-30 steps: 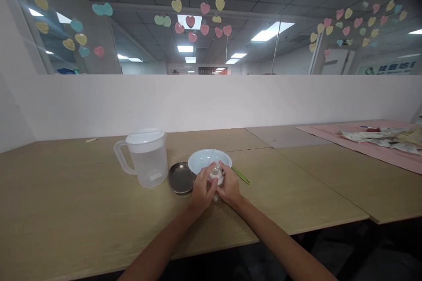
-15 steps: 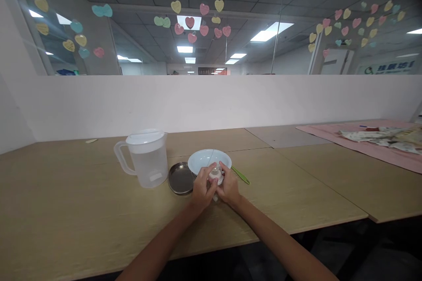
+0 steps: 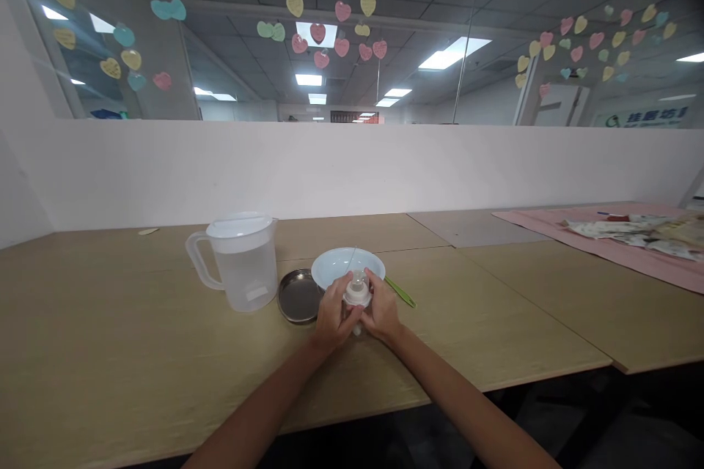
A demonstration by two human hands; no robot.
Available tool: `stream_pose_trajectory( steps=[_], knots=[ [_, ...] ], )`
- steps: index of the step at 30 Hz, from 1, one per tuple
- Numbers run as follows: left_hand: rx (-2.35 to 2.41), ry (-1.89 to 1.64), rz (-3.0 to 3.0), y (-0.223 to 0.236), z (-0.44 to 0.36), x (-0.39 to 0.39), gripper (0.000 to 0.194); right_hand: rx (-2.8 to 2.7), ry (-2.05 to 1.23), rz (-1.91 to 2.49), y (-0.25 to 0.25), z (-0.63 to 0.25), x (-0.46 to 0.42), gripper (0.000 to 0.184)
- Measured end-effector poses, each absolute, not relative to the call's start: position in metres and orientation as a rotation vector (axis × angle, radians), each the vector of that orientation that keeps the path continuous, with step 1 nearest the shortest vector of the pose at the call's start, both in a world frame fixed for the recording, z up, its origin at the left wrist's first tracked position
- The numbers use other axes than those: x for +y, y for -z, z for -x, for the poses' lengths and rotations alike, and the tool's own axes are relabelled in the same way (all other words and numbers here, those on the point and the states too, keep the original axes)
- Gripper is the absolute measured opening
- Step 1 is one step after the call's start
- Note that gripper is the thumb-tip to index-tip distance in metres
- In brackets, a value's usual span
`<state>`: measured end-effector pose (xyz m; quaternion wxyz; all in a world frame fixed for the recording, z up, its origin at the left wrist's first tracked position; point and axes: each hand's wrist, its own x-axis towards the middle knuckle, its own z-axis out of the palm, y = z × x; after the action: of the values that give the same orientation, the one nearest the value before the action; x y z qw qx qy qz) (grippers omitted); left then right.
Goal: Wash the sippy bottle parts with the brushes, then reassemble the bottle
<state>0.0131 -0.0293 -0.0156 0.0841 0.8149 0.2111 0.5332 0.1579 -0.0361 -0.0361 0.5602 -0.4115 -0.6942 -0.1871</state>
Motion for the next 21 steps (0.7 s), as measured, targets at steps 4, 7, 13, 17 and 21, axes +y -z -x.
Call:
stream_pose_trajectory(
  steps=[4,7,13,17,21],
  knots=[
    [0.574,-1.689,-2.348,0.017,-0.006,-0.026,0.062,-1.603,0.371,0.901,0.034,-0.165,-0.038,0.069],
    [0.589,-1.747,-2.268,0.016,-0.002,-0.022,0.063,-1.519,0.294,0.905,0.032,-0.168,-0.039,0.064],
    [0.690,-1.494,-2.494,0.018,-0.004,-0.023,0.076,-1.596,0.270,0.923,0.031,-0.166,-0.042,0.055],
    [0.785,-1.415,-2.539,0.019,-0.010,-0.027,0.082,-1.614,0.253,0.935,0.029,-0.163,-0.043,0.053],
    [0.858,-1.370,-2.486,0.019,-0.012,-0.028,0.085,-1.592,0.241,0.954,0.027,-0.161,-0.044,0.054]
  ],
)
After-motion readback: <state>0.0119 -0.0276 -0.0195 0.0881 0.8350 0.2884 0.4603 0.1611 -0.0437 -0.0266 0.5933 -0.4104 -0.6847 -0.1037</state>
